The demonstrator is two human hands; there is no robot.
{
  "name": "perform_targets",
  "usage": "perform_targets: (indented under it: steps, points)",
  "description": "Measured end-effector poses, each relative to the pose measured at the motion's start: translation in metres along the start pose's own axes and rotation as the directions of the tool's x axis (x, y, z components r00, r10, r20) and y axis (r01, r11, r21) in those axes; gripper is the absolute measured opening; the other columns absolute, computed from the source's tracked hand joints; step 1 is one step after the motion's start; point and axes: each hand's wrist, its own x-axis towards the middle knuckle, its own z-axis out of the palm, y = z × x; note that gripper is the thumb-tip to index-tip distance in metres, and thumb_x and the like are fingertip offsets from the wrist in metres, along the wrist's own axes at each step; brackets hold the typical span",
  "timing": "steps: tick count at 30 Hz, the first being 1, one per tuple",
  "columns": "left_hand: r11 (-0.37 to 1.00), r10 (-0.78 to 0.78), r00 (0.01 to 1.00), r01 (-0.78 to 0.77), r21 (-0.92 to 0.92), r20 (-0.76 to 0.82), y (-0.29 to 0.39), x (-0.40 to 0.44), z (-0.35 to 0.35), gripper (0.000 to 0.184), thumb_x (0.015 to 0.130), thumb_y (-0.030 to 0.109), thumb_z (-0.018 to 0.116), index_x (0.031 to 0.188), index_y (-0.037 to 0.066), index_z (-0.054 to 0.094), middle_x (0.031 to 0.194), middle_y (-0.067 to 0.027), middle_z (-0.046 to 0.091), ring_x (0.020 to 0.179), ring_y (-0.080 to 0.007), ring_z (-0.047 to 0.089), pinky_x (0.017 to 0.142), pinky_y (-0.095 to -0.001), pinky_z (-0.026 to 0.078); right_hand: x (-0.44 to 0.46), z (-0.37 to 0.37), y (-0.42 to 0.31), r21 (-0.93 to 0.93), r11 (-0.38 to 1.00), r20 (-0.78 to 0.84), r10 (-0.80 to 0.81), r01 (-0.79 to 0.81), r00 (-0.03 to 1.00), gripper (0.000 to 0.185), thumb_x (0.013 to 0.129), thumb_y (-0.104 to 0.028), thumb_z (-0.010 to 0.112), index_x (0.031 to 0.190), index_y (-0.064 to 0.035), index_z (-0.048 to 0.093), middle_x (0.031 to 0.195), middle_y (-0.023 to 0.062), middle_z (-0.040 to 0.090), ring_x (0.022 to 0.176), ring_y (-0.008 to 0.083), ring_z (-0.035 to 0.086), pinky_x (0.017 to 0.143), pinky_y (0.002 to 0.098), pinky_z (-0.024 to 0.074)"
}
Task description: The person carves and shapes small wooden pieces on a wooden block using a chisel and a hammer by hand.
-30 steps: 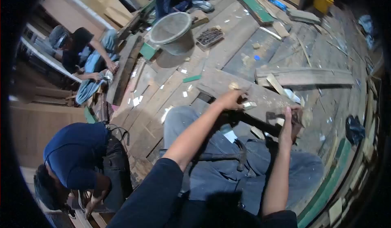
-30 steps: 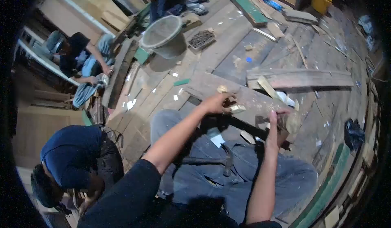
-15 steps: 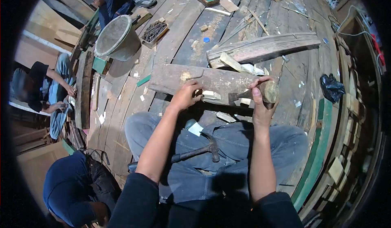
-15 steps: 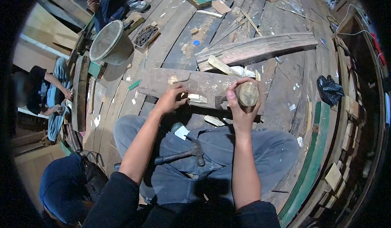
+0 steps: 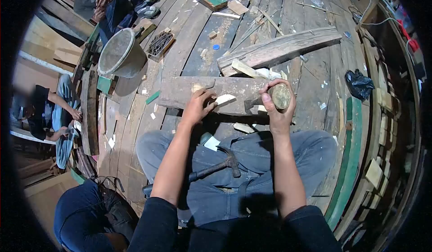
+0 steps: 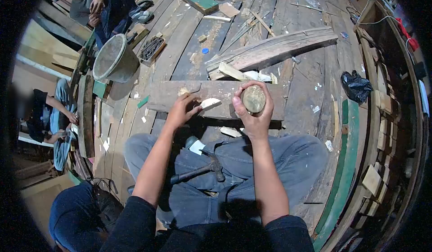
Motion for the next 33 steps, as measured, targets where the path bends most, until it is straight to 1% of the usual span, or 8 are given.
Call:
perform_targets:
  steps: [5, 6, 9, 10, 16, 19, 24, 33]
  points:
    - [0.997, 0.072, 0.997, -0.071, 0.032, -0.021, -0.003, -0.002, 0.013, 0.042, 0.076, 0.018, 0.077, 0.115, 0.009, 0.066, 0.106, -0.0159, 0.062, 0.105, -0.0351, 0.058, 0.091, -0.0406, 0.047, -0.004, 0.001, -0.002, -0.192, 0.981, 0.04, -0.004, 0.011, 0.999, 0.026, 0.077, -0.005, 0.075, 0.095, -0.0032, 0.056, 0.083, 0.0028, 0.061, 0.079, 0.0092, 0.059, 0.073, 0.0253, 0.0484]
    - [0.999, 0.039, 0.999, -0.038, -0.02, 0.009, -0.009, 0.001, 0.015, 0.04, 0.074, 0.016, 0.077, 0.113, 0.009, 0.068, 0.105, -0.016, 0.063, 0.105, -0.0347, 0.058, 0.092, -0.0403, 0.047, -0.001, 0.004, 0.001, -0.294, 0.945, 0.044, -0.137, 0.144, 0.99, 0.023, 0.078, -0.004, 0.074, 0.092, -0.0029, 0.056, 0.081, 0.0021, 0.061, 0.076, 0.0084, 0.058, 0.071, 0.0249, 0.0482]
    - [0.992, -0.053, 0.995, 0.062, -0.112, 0.087, -0.003, 0.004, 0.006, 0.038, 0.073, 0.014, 0.078, 0.11, 0.01, 0.07, 0.105, -0.0158, 0.064, 0.105, -0.0335, 0.06, 0.093, -0.0395, 0.047, 0.005, 0.018, -0.009, -0.308, 0.945, 0.056, -0.094, 0.107, 0.994, 0.02, 0.078, -0.004, 0.072, 0.09, -0.0029, 0.056, 0.08, 0.0022, 0.061, 0.074, 0.0081, 0.058, 0.07, 0.0248, 0.0482]
    - [0.987, -0.078, 0.99, 0.094, -0.13, 0.119, 0.002, 0.004, 0.003, 0.038, 0.072, 0.013, 0.078, 0.109, 0.01, 0.071, 0.105, -0.0156, 0.065, 0.105, -0.033, 0.06, 0.093, -0.0393, 0.047, 0.01, 0.026, -0.012, -0.206, 0.977, 0.066, -0.035, 0.048, 0.997, 0.019, 0.078, -0.003, 0.071, 0.089, -0.0031, 0.056, 0.08, 0.0024, 0.061, 0.073, 0.0078, 0.059, 0.069, 0.0247, 0.0482]
    - [0.988, -0.051, 0.996, 0.061, -0.14, 0.075, -0.003, 0.003, 0.007, 0.044, 0.07, 0.014, 0.08, 0.113, 0.014, 0.07, 0.11, -0.013, 0.064, 0.103, -0.0312, 0.061, 0.091, -0.0385, 0.048, 0.04, 0.068, -0.006, -0.184, 0.975, 0.183, -0.089, 0.123, 0.979, 0.022, 0.077, -0.009, 0.074, 0.089, -0.0028, 0.057, 0.08, 0.0034, 0.062, 0.075, 0.0096, 0.06, 0.072, 0.0259, 0.0486]
    - [0.985, -0.01, 0.999, 0.015, -0.174, 0.032, -0.021, 0.004, 0.015, 0.044, 0.069, 0.013, 0.081, 0.112, 0.014, 0.071, 0.106, -0.0125, 0.064, 0.098, -0.0304, 0.062, 0.088, -0.0381, 0.049, 0.042, 0.074, 0.013, -0.287, 0.952, 0.231, -0.037, 0.104, 0.972, 0.023, 0.077, -0.009, 0.074, 0.09, -0.0024, 0.056, 0.081, 0.0035, 0.063, 0.076, 0.0088, 0.06, 0.072, 0.0257, 0.0489]
    - [0.982, 0.001, 0.999, -0.007, -0.188, -0.033, -0.026, 0.001, 0.022, 0.043, 0.068, 0.015, 0.082, 0.11, 0.014, 0.072, 0.101, -0.0121, 0.065, 0.095, -0.0293, 0.063, 0.086, -0.0378, 0.049, 0.042, 0.079, 0.018, -0.198, 0.98, 0.176, 0.049, -0.014, 0.983, 0.025, 0.08, -0.01, 0.076, 0.093, -0.003, 0.056, 0.081, 0.0016, 0.062, 0.075, 0.0075, 0.06, 0.07, 0.0241, 0.0495]
    - [0.971, -0.04, 0.999, 0.046, -0.234, 0.03, -0.022, 0.005, 0.016, 0.043, 0.066, 0.007, 0.082, 0.108, 0.013, 0.073, 0.098, -0.0101, 0.065, 0.091, -0.025, 0.064, 0.084, -0.0347, 0.051, 0.047, 0.08, 0.024, -0.265, 0.962, 0.151, -0.02, 0.06, 0.988, 0.021, 0.082, -0.008, 0.073, 0.092, -0.0032, 0.055, 0.085, 0.0013, 0.061, 0.078, 0.0057, 0.057, 0.07, 0.023, 0.0493]
